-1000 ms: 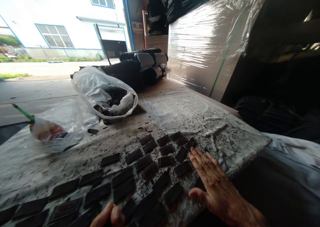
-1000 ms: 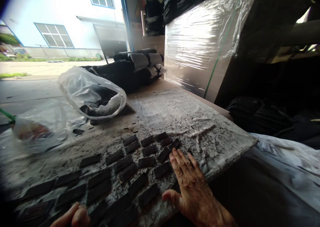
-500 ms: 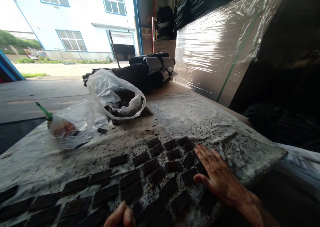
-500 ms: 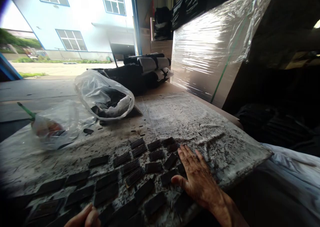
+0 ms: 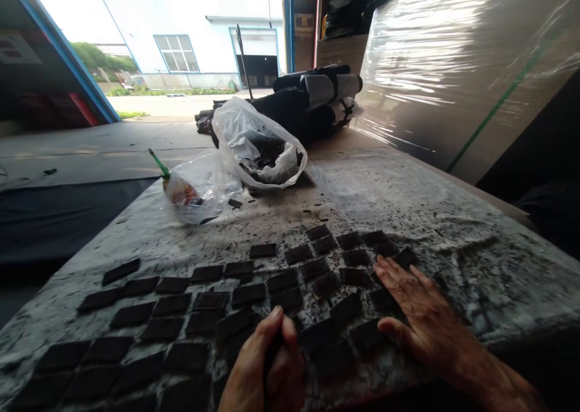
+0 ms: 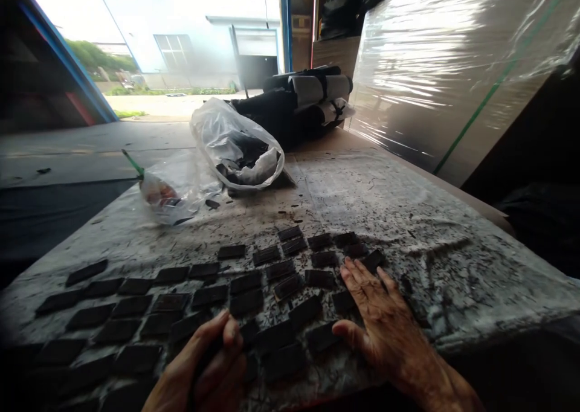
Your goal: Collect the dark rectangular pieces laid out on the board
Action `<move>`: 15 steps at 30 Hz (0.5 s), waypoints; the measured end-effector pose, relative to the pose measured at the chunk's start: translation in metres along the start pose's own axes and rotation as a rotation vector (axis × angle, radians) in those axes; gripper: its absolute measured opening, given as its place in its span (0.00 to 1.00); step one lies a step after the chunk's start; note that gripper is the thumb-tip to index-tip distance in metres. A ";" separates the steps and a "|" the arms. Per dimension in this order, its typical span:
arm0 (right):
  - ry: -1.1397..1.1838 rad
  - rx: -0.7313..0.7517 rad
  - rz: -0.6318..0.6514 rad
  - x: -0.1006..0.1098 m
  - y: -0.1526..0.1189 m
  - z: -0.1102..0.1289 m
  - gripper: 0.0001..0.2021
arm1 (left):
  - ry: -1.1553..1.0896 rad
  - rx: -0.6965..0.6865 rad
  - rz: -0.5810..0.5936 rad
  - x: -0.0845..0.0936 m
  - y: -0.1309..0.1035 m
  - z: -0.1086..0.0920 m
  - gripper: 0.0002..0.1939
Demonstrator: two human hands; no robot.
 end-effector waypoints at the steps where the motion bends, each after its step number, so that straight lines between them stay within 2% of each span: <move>1: 0.011 -0.001 0.000 0.002 0.000 0.001 0.39 | -0.010 -0.025 -0.015 0.000 -0.001 -0.003 0.14; 4: 0.062 0.035 -0.009 0.017 0.000 0.013 0.38 | -0.048 -0.127 -0.095 0.001 -0.004 -0.015 0.14; 8: 0.106 0.224 0.030 0.032 -0.010 0.047 0.41 | -0.076 -0.231 -0.189 -0.002 -0.011 -0.031 0.14; 10: 0.093 0.255 0.087 0.029 -0.020 0.055 0.42 | -0.105 -0.267 -0.207 -0.004 -0.014 -0.040 0.14; 13: 0.100 0.199 0.170 0.019 -0.028 0.054 0.39 | -0.157 -0.359 -0.213 -0.004 -0.020 -0.057 0.14; 15: 0.108 0.206 0.163 0.019 -0.026 0.057 0.40 | -0.189 -0.423 -0.203 -0.004 -0.023 -0.069 0.15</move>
Point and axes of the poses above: each hand's wrist, its own y-axis towards the middle knuckle, its own x-axis out of the back of the hand, z = x × y, the point moved 5 cm from there along y, towards the middle knuckle, and after that the axes turned 5 degrees about -x, right-handed, at the moved point
